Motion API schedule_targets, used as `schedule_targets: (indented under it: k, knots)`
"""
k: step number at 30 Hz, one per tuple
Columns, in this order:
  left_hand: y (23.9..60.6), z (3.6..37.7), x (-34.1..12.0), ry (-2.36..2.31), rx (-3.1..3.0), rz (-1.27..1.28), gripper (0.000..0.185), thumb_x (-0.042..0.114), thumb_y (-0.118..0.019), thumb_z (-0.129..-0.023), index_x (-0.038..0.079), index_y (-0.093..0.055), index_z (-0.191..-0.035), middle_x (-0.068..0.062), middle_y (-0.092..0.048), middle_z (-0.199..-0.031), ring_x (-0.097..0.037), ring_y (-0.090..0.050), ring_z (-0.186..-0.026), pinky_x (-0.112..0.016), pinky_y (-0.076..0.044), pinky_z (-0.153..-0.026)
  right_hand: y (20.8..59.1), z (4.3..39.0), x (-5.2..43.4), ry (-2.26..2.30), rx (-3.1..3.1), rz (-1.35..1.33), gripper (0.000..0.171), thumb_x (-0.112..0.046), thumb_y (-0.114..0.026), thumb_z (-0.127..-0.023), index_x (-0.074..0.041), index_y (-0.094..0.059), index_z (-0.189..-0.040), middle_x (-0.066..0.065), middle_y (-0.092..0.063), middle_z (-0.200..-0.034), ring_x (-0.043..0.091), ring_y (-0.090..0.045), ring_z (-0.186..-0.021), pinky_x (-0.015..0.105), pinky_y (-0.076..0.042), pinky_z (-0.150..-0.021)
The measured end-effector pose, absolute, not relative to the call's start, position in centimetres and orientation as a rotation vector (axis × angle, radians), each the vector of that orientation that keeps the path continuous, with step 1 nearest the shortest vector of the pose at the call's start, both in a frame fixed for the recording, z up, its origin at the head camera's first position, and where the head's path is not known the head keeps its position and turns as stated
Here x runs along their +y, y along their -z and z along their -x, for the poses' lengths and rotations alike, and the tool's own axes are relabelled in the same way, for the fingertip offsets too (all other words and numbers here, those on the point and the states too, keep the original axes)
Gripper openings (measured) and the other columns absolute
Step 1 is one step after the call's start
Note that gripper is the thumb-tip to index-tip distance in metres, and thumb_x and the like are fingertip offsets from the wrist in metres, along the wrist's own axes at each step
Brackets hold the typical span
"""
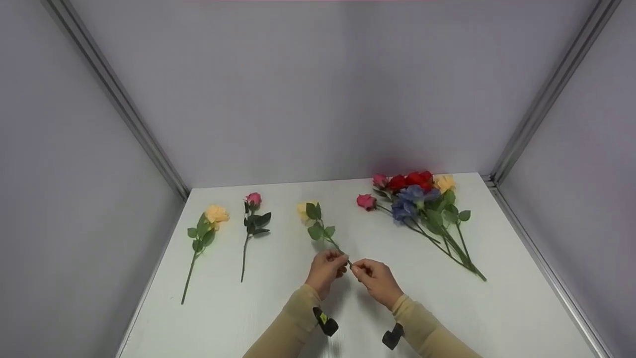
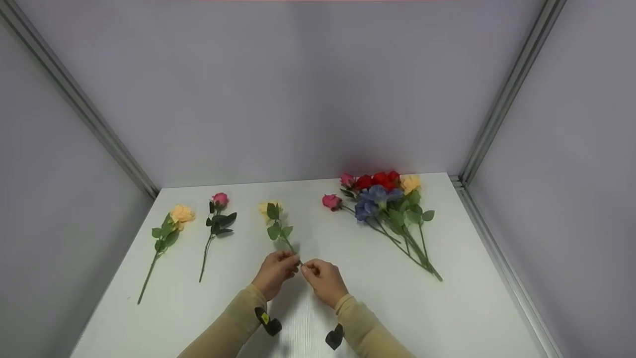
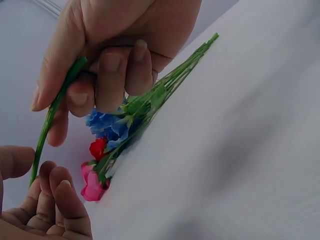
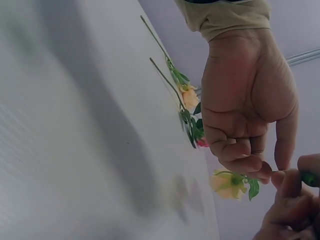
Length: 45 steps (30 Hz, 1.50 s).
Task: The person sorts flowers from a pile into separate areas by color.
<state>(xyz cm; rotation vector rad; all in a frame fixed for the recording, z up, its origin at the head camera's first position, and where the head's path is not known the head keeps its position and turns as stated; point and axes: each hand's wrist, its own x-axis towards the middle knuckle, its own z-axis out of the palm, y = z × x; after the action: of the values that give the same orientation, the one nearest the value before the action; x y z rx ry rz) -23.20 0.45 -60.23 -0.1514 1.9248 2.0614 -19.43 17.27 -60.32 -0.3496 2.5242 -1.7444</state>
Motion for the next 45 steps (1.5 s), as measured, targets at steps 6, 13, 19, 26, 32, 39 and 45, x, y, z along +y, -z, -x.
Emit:
schedule_targets:
  k: [6,13,19,26,32,39,45]
  knots:
    - [60.1,23.1,0.2,-2.041,1.934,0.121,0.023,0.017,-0.070,-0.087,0.001,-0.058,-0.099,-0.009,-0.063,-0.088,-0.022,-0.061,-0.081,-0.042,-0.050,-0.079,58.8,18.6,16.6,1.706,2.523,0.420,0.017,-0.017,-0.056,-0.098,-0.004,-0.066,-0.104,0.004,-0.060,-0.076,0.009,-0.050,-0.062,0.024,-0.043,-0.056]
    - [60.1,23.1,-1.0,-2.031,1.941,0.127,0.019,0.011,-0.067,-0.089,0.000,-0.055,-0.099,-0.008,-0.063,-0.086,-0.019,-0.060,-0.078,-0.043,-0.050,-0.080,59.8,18.8,17.4,1.636,2.540,0.465,0.023,-0.025,-0.056,-0.098,-0.007,-0.068,-0.106,0.002,-0.062,-0.080,0.008,-0.051,-0.066,0.025,-0.043,-0.059]
    - [59.8,23.2,-2.9,-2.005,1.949,0.147,0.022,0.012,-0.066,-0.090,-0.001,-0.055,-0.104,-0.012,-0.063,-0.092,-0.019,-0.060,-0.080,-0.037,-0.051,-0.077,61.8,19.4,19.7,1.593,2.554,0.384,0.024,-0.029,-0.057,-0.097,-0.009,-0.068,-0.105,0.003,-0.063,-0.085,0.011,-0.054,-0.072,0.025,-0.045,-0.063]
    - [59.2,23.5,-5.7,-1.994,1.944,0.134,0.028,0.011,-0.062,-0.093,-0.007,-0.054,-0.112,-0.010,-0.062,-0.091,-0.018,-0.060,-0.079,-0.032,-0.051,-0.071,62.5,19.4,22.8,1.556,2.594,0.273,0.029,-0.027,-0.058,-0.097,-0.001,-0.067,-0.107,0.014,-0.064,-0.090,0.013,-0.054,-0.075,0.026,-0.046,-0.066]
    - [59.1,24.1,-8.7,-1.873,2.075,0.110,0.028,0.008,-0.060,-0.093,-0.008,-0.055,-0.115,-0.010,-0.061,-0.092,-0.019,-0.060,-0.079,-0.031,-0.051,-0.069,62.6,19.5,25.6,1.568,2.598,0.114,0.028,-0.026,-0.060,-0.096,-0.001,-0.067,-0.109,0.015,-0.064,-0.095,0.017,-0.053,-0.080,0.026,-0.046,-0.069]
    - [58.4,24.8,-13.3,-1.658,2.404,0.038,0.018,0.004,-0.058,-0.093,-0.003,-0.059,-0.109,-0.009,-0.059,-0.088,-0.018,-0.060,-0.073,-0.030,-0.050,-0.064,63.1,19.5,29.0,1.524,2.641,-0.051,0.029,-0.027,-0.059,-0.097,-0.003,-0.067,-0.111,0.012,-0.063,-0.093,0.017,-0.052,-0.079,0.027,-0.044,-0.068]
    - [58.1,25.3,-17.6,-1.476,2.752,0.096,0.015,0.005,-0.061,-0.091,0.002,-0.066,-0.105,-0.008,-0.062,-0.085,-0.016,-0.062,-0.069,-0.031,-0.050,-0.061,63.6,19.4,30.9,1.474,2.661,-0.123,0.029,-0.026,-0.058,-0.097,-0.003,-0.066,-0.113,0.009,-0.062,-0.091,0.017,-0.052,-0.080,0.027,-0.044,-0.069]
